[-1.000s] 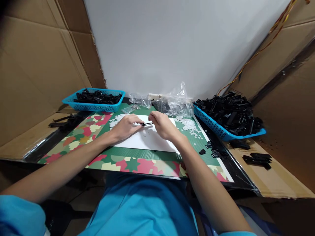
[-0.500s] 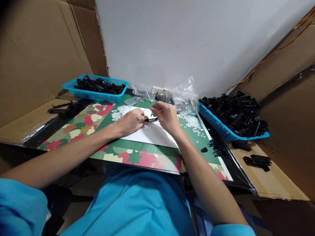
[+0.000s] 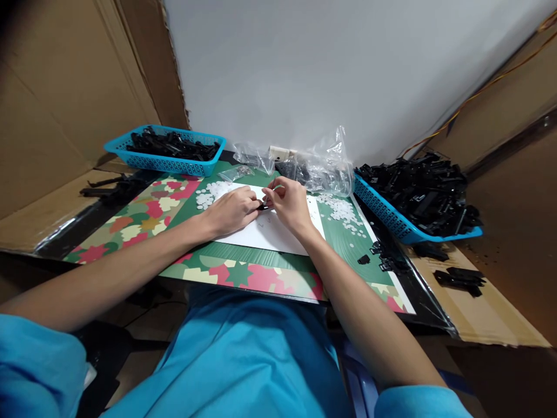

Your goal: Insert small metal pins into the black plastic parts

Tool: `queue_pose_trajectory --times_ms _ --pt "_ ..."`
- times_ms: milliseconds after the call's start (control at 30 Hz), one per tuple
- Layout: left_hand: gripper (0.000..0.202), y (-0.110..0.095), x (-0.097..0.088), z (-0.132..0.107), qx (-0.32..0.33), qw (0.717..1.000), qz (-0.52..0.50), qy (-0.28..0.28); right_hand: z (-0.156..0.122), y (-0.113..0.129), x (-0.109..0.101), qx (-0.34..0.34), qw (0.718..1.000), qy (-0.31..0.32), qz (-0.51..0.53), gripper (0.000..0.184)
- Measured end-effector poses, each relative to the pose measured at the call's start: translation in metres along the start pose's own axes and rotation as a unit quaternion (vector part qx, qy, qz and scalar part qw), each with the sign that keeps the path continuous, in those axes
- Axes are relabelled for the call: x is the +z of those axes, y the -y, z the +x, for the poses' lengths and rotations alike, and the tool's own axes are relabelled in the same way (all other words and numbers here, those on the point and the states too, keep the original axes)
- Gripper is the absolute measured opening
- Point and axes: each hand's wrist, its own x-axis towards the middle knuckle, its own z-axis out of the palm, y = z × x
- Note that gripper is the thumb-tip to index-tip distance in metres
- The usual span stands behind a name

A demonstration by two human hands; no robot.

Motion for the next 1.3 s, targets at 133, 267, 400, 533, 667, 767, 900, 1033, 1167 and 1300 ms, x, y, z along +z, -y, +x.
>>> queue_pose_trajectory --times_ms 133,267,400,533,667,767,900,1033,1167,1300 --pt "0.026 -0.001 0.001 0.000 0.006 1.000 0.017 -0.001 0.001 0.002 -0.002 -0.005 1.000 0.011 0.007 0.050" --pt "0.027 -0.001 0.001 0.000 0.009 1.000 0.022 -0.001 0.000 0.005 -0.004 -0.007 1.000 0.021 0.016 0.050" --pt "0.030 -0.001 0.002 0.000 0.010 0.999 0.032 0.003 -0.001 0.004 -0.004 -0.008 1.000 0.024 0.011 0.048" --pt "0.031 -0.002 0.001 0.000 0.011 0.999 0.041 0.008 -0.002 0.004 -0.002 -0.007 1.000 0.019 -0.006 0.048" --pt "0.029 -0.004 0.000 0.000 0.007 0.999 0.039 0.012 -0.003 0.008 -0.002 -0.014 0.999 0.016 -0.034 0.044" --pt "0.029 -0.005 -0.001 0.000 0.003 0.999 0.032 0.018 -0.004 0.009 -0.002 -0.021 0.999 0.010 -0.035 0.039" --pt "0.029 -0.007 -0.002 0.000 0.003 0.999 0.033 0.026 -0.005 0.010 -0.002 -0.023 0.999 0.009 -0.038 0.036" --pt "0.028 -0.008 -0.002 0.000 -0.002 0.999 0.034 0.024 -0.007 0.012 -0.002 -0.023 0.999 0.005 -0.047 0.034" --pt "0.028 -0.008 -0.002 -0.001 -0.006 0.999 0.026 0.028 -0.009 0.014 -0.001 -0.024 0.998 0.001 -0.058 0.032" --pt "0.026 -0.005 -0.001 -0.002 -0.009 0.999 0.019 0.030 -0.011 0.014 0.000 -0.029 0.996 -0.006 -0.080 0.027"
